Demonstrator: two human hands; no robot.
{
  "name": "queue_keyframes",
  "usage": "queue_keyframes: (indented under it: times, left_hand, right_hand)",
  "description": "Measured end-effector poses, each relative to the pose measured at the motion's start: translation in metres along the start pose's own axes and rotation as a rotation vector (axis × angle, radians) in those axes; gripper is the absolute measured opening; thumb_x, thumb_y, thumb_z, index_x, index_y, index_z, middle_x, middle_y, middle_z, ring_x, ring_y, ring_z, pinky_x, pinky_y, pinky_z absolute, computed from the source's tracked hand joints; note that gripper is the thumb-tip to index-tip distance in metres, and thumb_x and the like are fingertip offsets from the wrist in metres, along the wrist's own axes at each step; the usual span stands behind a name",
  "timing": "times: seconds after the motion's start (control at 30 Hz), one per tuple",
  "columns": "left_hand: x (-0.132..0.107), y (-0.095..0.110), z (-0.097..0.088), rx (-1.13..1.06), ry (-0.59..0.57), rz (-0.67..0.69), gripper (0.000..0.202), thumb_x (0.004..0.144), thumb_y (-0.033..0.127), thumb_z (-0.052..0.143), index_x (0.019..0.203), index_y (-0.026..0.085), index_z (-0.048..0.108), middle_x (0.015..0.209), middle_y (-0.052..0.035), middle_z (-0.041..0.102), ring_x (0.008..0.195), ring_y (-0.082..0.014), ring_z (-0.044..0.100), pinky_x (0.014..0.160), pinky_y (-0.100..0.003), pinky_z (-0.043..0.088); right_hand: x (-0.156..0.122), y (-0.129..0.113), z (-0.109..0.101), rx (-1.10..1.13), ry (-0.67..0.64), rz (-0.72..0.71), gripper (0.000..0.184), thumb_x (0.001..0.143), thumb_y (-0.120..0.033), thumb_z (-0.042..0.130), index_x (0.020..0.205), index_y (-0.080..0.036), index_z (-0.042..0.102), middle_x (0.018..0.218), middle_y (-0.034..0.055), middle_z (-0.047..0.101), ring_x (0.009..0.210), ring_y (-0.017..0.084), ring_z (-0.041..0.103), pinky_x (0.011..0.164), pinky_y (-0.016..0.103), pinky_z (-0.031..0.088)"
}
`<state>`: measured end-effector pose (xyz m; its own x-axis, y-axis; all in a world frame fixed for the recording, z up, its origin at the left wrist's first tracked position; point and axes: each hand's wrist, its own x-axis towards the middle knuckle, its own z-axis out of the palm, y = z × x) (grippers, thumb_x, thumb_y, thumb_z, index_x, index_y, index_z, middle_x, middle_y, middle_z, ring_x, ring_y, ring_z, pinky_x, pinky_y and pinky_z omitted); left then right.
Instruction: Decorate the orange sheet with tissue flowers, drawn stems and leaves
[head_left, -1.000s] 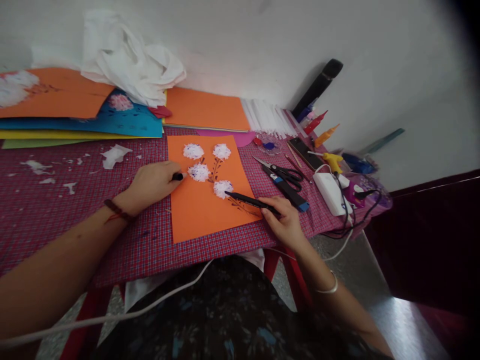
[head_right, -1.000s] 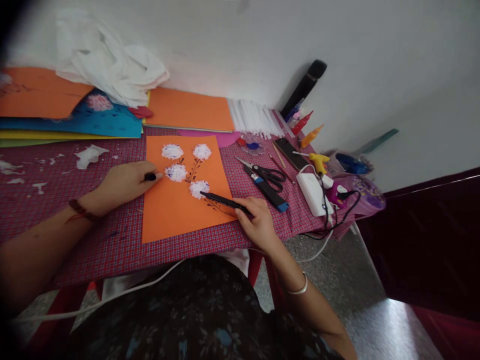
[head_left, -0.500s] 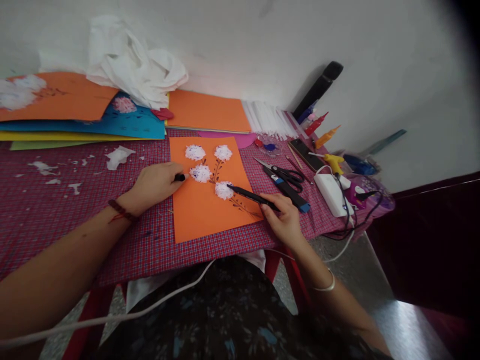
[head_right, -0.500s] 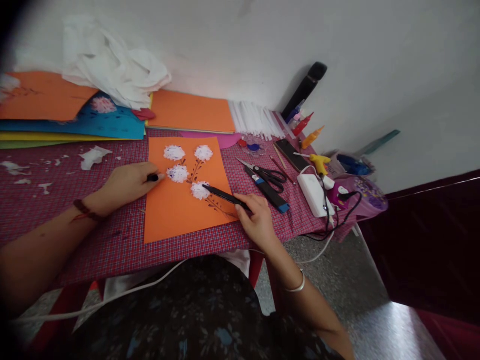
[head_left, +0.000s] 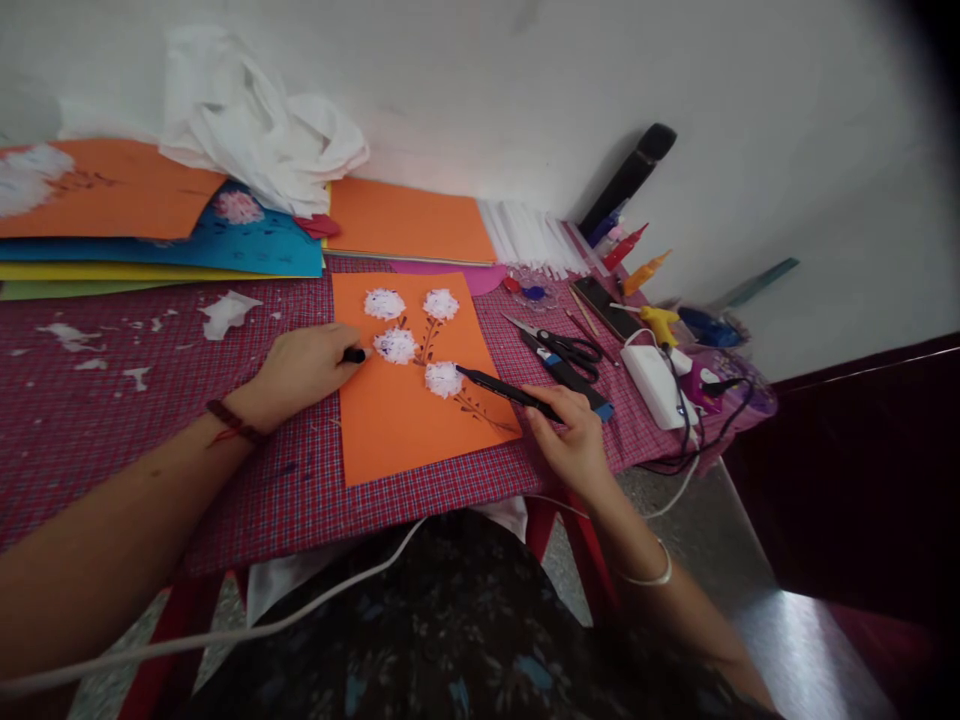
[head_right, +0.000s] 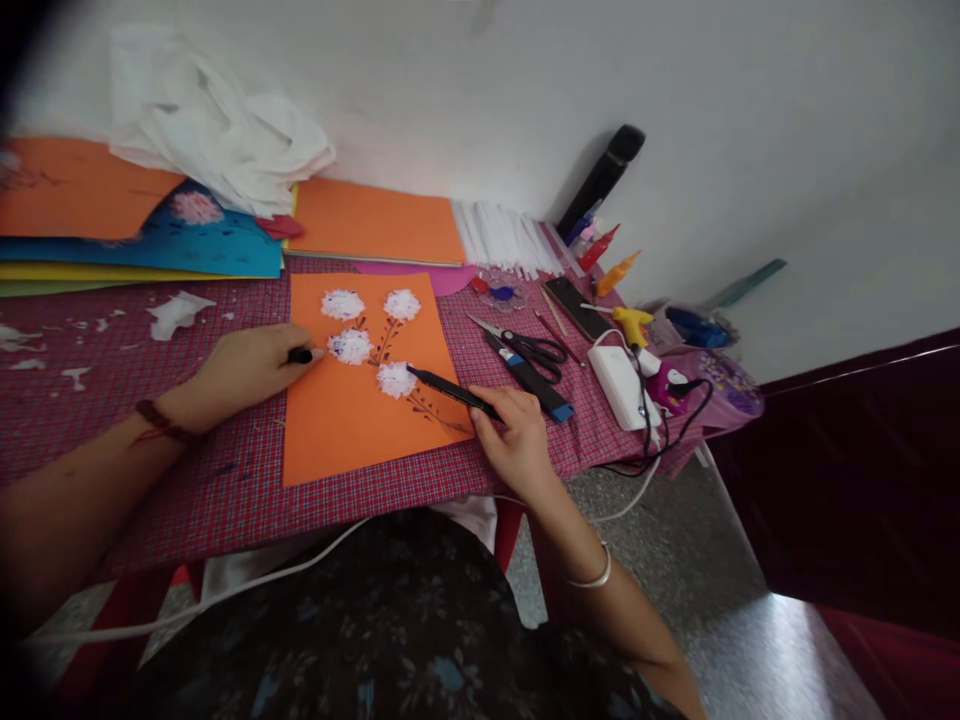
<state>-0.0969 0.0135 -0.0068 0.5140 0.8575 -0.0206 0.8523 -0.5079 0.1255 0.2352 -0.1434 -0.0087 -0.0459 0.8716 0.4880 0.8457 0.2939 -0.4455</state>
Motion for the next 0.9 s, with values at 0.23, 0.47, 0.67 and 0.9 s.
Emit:
queue_keyframes:
  times: [0.23, 0.47, 0.67, 0.9]
  left_hand:
    - [-0.001, 0.004, -0.003, 0.025, -0.010, -0.020, 0.027, 0.095, 0.035, 0.038, 0.090, 0.020, 0.060, 0.097, -0.0092, 0.070, 0.084, -0.0249, 0.064, 0.059, -0.033, 0.029]
    - [0.000, 0.004, -0.005, 0.043, -0.016, -0.022, 0.025, 0.094, 0.033, 0.040, 0.093, 0.019, 0.061, 0.099, -0.0099, 0.071, 0.087, -0.0251, 0.065, 0.060, -0.032, 0.033]
    - [-0.001, 0.006, -0.006, 0.039, -0.031, -0.020, 0.023, 0.094, 0.030, 0.041, 0.092, 0.018, 0.060, 0.097, -0.0094, 0.069, 0.085, -0.0245, 0.064, 0.061, -0.033, 0.031]
    - [-0.005, 0.010, -0.013, 0.022, -0.023, -0.003, 0.020, 0.097, 0.029, 0.043, 0.092, 0.016, 0.057, 0.098, -0.0095, 0.066, 0.083, -0.0192, 0.057, 0.062, -0.031, 0.029]
  right_hand:
    - [-0.004, -0.002, 0.006, 0.031, -0.063, 0.007, 0.025, 0.095, -0.027, 0.058, 0.115, -0.023, 0.071, 0.102, 0.0066, 0.077, 0.094, 0.023, 0.070, 0.087, 0.042, 0.049]
    - [-0.003, -0.004, 0.001, 0.080, -0.032, 0.074, 0.022, 0.093, -0.029, 0.059, 0.110, -0.024, 0.073, 0.098, 0.0062, 0.078, 0.092, 0.024, 0.070, 0.087, 0.043, 0.050]
    - [0.002, -0.004, 0.007, 0.078, -0.078, 0.037, 0.025, 0.093, -0.025, 0.059, 0.114, -0.025, 0.072, 0.103, 0.0065, 0.077, 0.097, 0.024, 0.068, 0.090, 0.044, 0.048]
    - [-0.016, 0.000, -0.008, 0.637, 0.087, 0.440, 0.025, 0.095, -0.042, 0.057, 0.110, -0.027, 0.070, 0.081, 0.0015, 0.070, 0.071, 0.018, 0.064, 0.070, 0.034, 0.053]
